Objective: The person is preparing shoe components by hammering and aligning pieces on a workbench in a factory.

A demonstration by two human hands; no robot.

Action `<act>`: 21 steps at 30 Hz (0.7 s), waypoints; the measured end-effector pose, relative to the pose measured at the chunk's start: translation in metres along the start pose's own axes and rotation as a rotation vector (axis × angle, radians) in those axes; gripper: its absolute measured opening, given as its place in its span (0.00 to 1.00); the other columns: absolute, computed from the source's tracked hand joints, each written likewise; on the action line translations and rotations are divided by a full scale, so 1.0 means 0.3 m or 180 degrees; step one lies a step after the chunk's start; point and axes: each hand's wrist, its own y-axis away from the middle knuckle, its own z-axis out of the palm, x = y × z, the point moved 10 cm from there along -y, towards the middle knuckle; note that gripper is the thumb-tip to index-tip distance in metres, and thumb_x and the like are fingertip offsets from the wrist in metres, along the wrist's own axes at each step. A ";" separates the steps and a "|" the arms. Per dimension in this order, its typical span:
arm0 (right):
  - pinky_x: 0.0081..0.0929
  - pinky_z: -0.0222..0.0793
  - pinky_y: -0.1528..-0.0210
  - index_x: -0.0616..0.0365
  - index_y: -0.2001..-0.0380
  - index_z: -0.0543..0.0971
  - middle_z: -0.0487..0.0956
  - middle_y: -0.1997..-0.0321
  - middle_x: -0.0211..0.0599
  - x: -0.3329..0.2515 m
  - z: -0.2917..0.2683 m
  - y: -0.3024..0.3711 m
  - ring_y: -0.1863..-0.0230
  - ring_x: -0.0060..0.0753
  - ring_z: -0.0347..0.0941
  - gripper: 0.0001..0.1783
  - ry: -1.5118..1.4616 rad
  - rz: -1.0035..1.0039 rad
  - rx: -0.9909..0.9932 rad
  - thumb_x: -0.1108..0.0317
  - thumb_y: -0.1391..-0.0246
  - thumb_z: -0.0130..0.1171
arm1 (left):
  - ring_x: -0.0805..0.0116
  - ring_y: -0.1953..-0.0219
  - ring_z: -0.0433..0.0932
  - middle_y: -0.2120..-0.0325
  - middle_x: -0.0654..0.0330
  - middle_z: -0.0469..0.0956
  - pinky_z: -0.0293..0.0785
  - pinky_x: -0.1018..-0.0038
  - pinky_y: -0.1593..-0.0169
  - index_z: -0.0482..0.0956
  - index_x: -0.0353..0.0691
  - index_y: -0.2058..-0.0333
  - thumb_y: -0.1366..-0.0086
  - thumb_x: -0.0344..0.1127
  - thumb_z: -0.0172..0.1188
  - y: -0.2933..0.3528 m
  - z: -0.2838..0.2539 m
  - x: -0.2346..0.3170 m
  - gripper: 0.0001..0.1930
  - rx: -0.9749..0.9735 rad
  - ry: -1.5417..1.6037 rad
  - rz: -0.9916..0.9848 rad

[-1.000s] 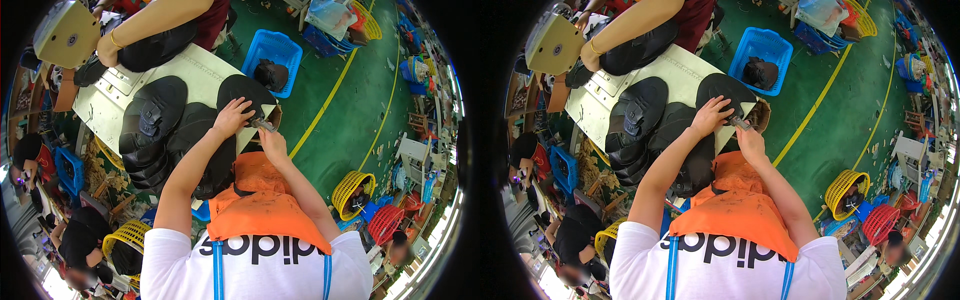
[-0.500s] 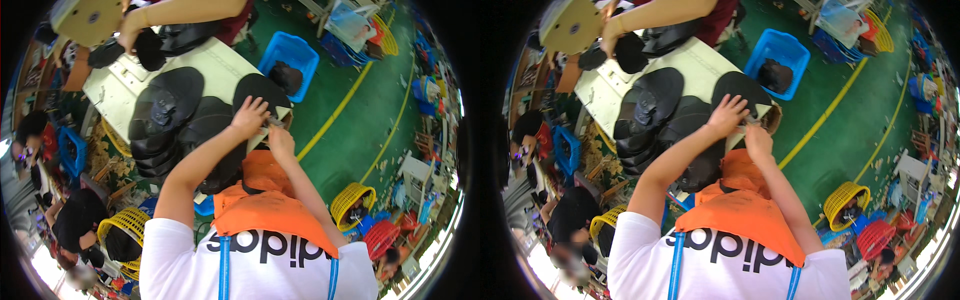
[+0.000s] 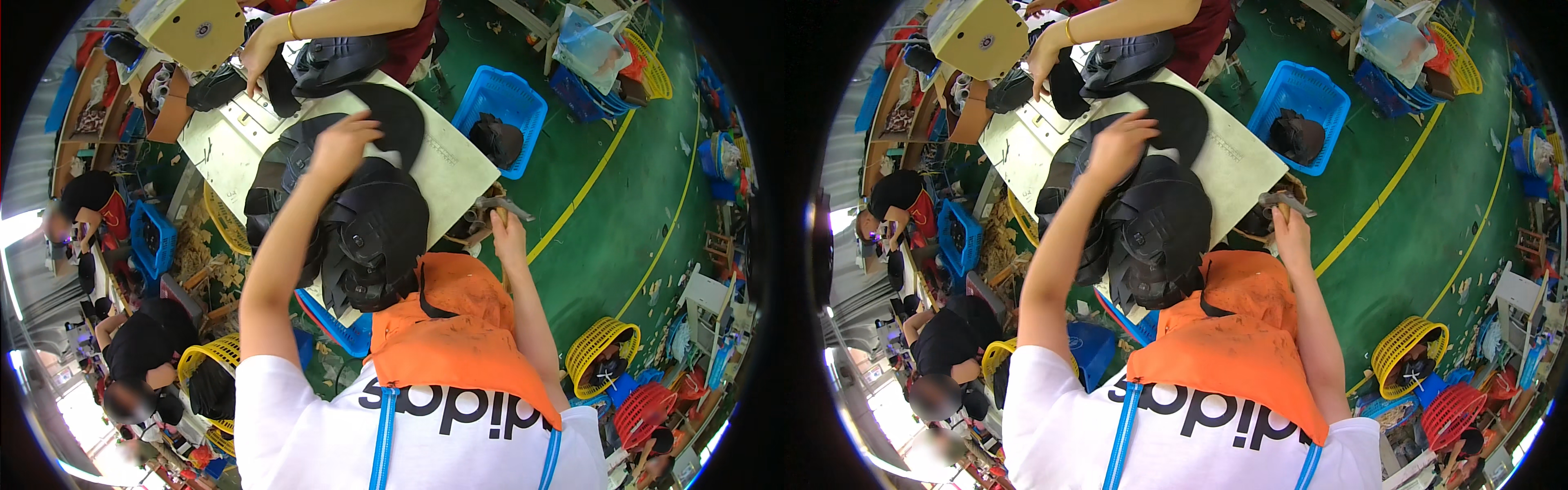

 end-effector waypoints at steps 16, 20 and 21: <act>0.42 0.68 0.58 0.63 0.52 0.72 0.77 0.63 0.58 -0.136 0.118 0.047 0.59 0.59 0.74 0.22 -0.0083 -0.0703 -0.0378 0.56 0.42 0.51 | 0.50 0.36 0.57 0.36 0.60 0.57 0.60 0.64 0.36 0.64 0.52 0.40 0.54 0.24 0.59 0.474 0.176 0.222 0.38 -0.2491 0.0430 0.0250; 0.42 0.68 0.59 0.63 0.52 0.72 0.77 0.63 0.56 -0.074 0.114 0.035 0.60 0.57 0.74 0.22 0.0018 -0.0329 -0.0470 0.56 0.42 0.51 | 0.58 0.42 0.68 0.45 0.57 0.70 0.69 0.65 0.43 0.73 0.50 0.47 0.49 0.27 0.60 0.428 0.155 0.220 0.27 -0.2692 0.1093 0.0217; 0.42 0.68 0.59 0.63 0.52 0.72 0.77 0.63 0.56 -0.062 0.104 0.031 0.60 0.57 0.74 0.22 0.0013 -0.0306 -0.0435 0.56 0.42 0.51 | 0.60 0.46 0.72 0.49 0.56 0.74 0.71 0.65 0.46 0.76 0.49 0.50 0.48 0.27 0.59 0.408 0.155 0.237 0.24 -0.3071 0.1531 -0.0028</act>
